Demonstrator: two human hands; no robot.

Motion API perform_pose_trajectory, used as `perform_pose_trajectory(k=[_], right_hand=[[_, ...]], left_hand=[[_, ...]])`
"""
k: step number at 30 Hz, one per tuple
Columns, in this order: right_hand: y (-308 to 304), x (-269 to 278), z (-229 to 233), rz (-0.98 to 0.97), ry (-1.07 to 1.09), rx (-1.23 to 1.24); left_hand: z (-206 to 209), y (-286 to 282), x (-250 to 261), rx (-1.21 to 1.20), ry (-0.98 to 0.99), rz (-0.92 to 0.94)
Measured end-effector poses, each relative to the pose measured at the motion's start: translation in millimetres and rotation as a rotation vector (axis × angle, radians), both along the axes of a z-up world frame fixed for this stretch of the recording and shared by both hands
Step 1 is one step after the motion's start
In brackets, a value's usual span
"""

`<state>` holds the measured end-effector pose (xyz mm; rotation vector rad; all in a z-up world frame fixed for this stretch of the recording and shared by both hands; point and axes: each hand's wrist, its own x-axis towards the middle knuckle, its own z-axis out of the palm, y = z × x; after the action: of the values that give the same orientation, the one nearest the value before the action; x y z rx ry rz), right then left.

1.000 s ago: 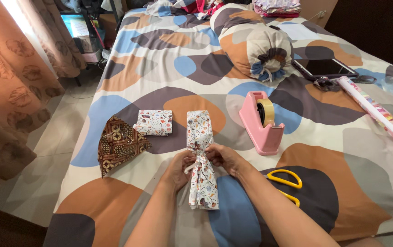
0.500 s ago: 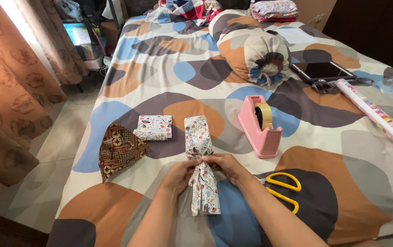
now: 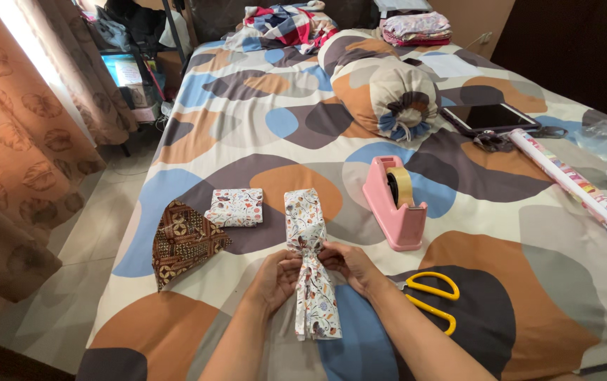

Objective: The person trims the excess wrapping paper from a gift using yellow scissors. They hold the wrapped item and cut the paper edges to create a neat finish.

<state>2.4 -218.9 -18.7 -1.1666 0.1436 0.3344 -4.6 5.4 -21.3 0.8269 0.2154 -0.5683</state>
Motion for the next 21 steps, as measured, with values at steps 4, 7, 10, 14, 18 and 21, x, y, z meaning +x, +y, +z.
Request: perform_pose_trajectory(k=[4, 7, 10, 14, 18, 21], right_hand=[[0.2, 1.2, -3.6, -0.012, 0.000, -0.027], [-0.5, 2.9, -8.9, -0.009, -0.008, -0.012], [-0.4, 6.1, -14.4, -0.013, -0.011, -0.019], [1.2, 4.6, -17.5, -0.020, -0.039, -0.028], [2.2, 0.1, -9.6, -0.021, -0.064, -0.055], [1.6, -7.8, 2.0, -0.094, -0.030, -0.133]], left_hand=[[-7.2, -0.8, 3.2, -0.011, 0.023, 0.025], [-11.7, -1.2, 4.6, 0.003, 0.031, 0.033], [-12.6, -2.3, 5.3, 0.017, 0.000, 0.014], [-5.9, -2.9, -0.1, 0.001, -0.021, 0.025], [6.8, -4.4, -5.0, 0.027, -0.009, 0.010], [13.0, -5.7, -9.6, 0.029, -0.013, 0.004]])
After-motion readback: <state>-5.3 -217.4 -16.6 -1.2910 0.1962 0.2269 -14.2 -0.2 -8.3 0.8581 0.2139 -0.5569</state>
